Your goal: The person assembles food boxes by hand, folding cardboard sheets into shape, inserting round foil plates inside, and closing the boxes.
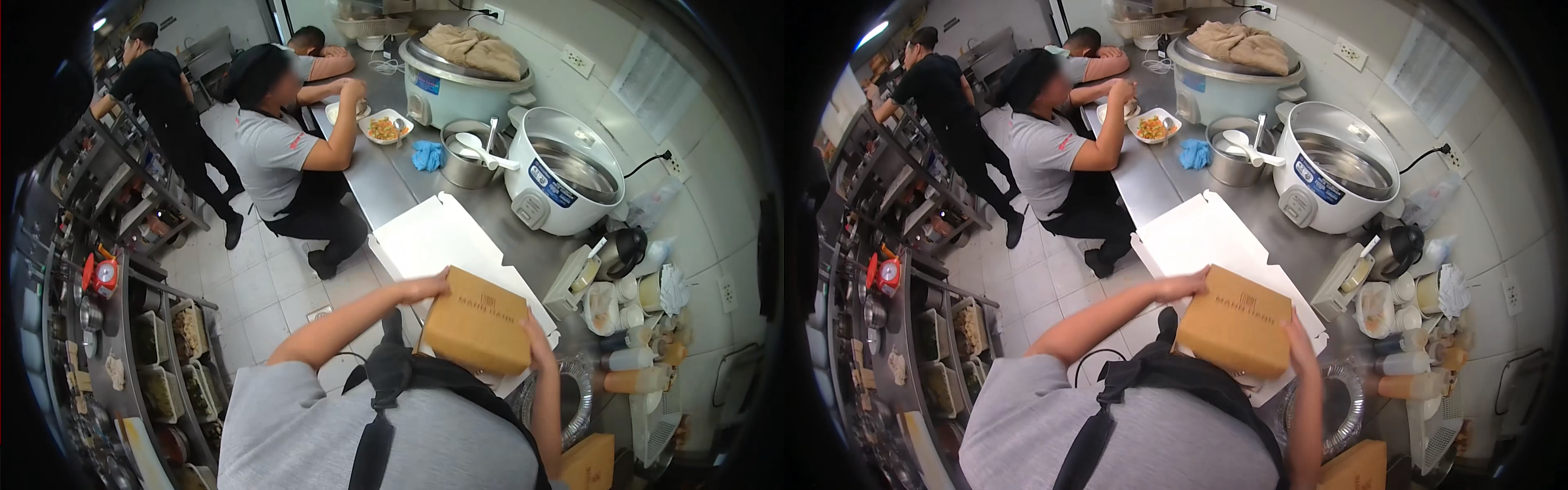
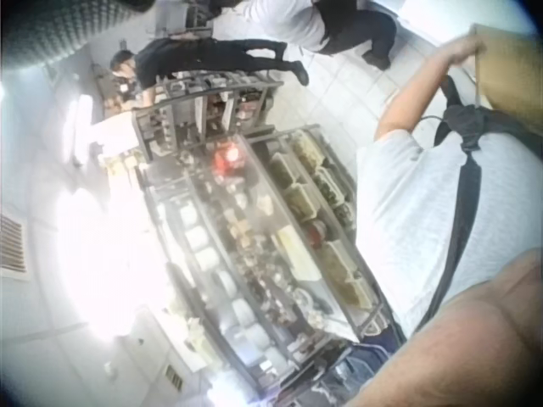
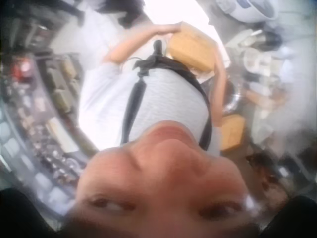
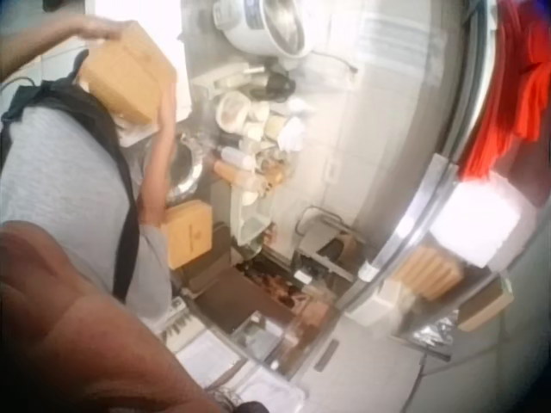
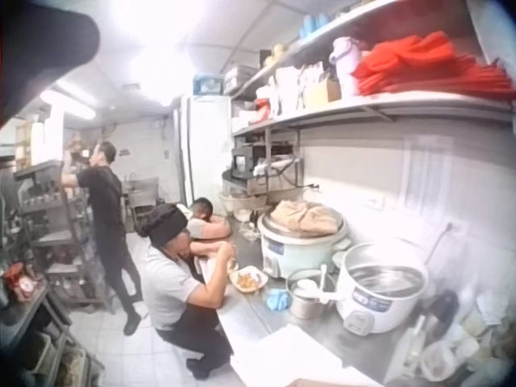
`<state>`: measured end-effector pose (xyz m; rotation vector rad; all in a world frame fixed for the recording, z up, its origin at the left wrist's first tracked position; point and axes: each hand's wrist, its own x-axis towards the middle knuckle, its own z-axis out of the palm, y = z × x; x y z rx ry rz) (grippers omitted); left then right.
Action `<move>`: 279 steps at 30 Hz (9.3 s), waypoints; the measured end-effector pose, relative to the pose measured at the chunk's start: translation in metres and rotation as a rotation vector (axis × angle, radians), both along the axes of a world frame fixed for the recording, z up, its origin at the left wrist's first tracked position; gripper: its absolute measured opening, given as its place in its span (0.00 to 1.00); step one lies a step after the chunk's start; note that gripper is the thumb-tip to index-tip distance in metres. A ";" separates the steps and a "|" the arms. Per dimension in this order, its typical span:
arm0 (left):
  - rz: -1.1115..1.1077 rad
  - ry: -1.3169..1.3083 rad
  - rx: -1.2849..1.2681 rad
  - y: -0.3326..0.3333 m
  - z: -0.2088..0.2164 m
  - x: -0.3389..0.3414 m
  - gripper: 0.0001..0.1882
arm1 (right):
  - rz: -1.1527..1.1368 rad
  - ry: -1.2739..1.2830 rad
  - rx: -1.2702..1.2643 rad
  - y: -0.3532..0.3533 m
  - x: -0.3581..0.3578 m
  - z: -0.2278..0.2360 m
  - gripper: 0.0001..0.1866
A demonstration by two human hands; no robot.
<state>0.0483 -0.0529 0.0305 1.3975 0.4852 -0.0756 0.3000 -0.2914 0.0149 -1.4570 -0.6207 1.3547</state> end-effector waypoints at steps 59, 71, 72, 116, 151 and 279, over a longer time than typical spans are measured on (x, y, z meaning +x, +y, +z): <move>0.734 -0.280 0.347 -0.059 -0.064 0.007 0.53 | -0.545 0.494 0.081 0.005 -0.047 -0.038 0.16; 0.777 -0.158 0.275 -0.073 -0.078 0.009 0.51 | -0.583 0.623 0.194 -0.007 -0.061 -0.043 0.09; 0.798 -0.084 0.221 -0.068 -0.075 0.011 0.48 | -0.603 0.643 0.196 0.000 -0.062 -0.042 0.11; 0.548 -0.163 -0.708 -0.095 -0.033 0.052 0.26 | -0.586 0.666 0.174 0.023 -0.085 -0.030 0.24; 0.789 -0.262 -0.273 -0.069 0.007 0.026 0.19 | 0.052 -1.400 0.545 0.113 -0.080 0.060 0.37; -0.095 -0.279 1.177 -0.080 0.013 0.099 0.20 | -0.521 -0.798 0.013 -0.042 -0.008 0.010 0.19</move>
